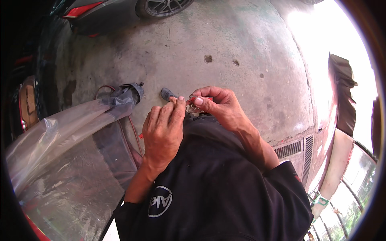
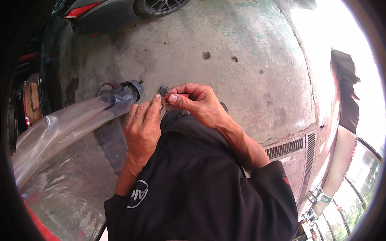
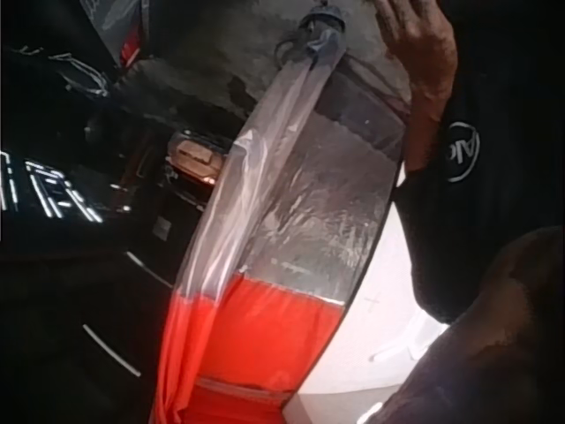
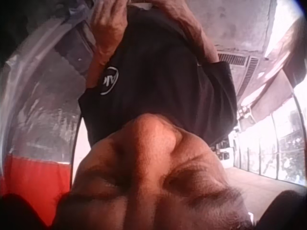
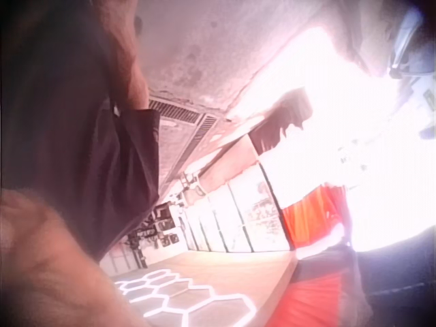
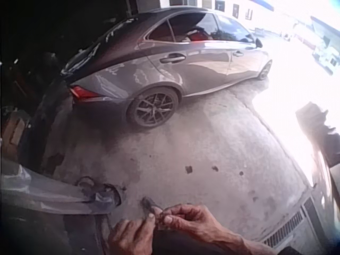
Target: The person uses a utility knife to cut a roll of red tape into small pieces. They repeatedly slice the tape and peel off small segments while standing in a workshop.
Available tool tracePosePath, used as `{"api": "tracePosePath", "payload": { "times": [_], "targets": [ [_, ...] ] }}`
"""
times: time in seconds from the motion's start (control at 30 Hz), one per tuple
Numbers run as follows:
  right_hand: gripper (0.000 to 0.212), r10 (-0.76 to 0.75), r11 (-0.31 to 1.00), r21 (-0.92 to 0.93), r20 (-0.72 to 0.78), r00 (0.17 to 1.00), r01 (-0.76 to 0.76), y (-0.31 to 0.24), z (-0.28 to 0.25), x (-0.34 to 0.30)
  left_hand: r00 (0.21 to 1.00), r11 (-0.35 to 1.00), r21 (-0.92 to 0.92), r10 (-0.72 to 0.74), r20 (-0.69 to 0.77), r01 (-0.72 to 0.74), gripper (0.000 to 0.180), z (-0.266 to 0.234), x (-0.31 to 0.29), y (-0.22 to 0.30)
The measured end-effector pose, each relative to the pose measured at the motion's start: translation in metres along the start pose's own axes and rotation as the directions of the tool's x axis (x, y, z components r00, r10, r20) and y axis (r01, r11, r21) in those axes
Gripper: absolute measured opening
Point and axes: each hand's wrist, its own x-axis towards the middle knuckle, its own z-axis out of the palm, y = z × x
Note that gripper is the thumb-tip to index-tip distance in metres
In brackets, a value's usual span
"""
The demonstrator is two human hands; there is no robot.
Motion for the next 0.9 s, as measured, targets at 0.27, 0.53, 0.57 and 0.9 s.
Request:
{"api": "tracePosePath", "payload": {
  "times": [0.27,0.53,0.57,0.9],
  "targets": [
    [0.035,0.014,1.0,0.015,-0.002,1.0,-0.014,-0.002,-0.004,0.004,0.999,0.998,-0.058,0.039,0.019,-0.037,0.037,0.0,0.005,-0.008],
    [0.035,0.011,1.0,-0.014,0.004,1.0,-0.011,-0.01,-0.007,0.006,0.995,0.969,-0.245,-0.011,0.099,0.035,0.035,-0.002,0.016,-0.01],
    [0.034,0.012,1.0,-0.017,0.004,1.0,-0.012,-0.011,-0.007,0.006,0.993,0.96,-0.274,-0.022,0.119,0.054,0.032,-0.003,0.018,-0.009],
    [0.03,-0.029,0.999,0.027,-0.008,1.0,0.03,-0.01,-0.004,0.01,0.877,0.59,-0.654,-0.389,0.282,0.473,0.02,0.001,0.011,0.008]
  ]
}}
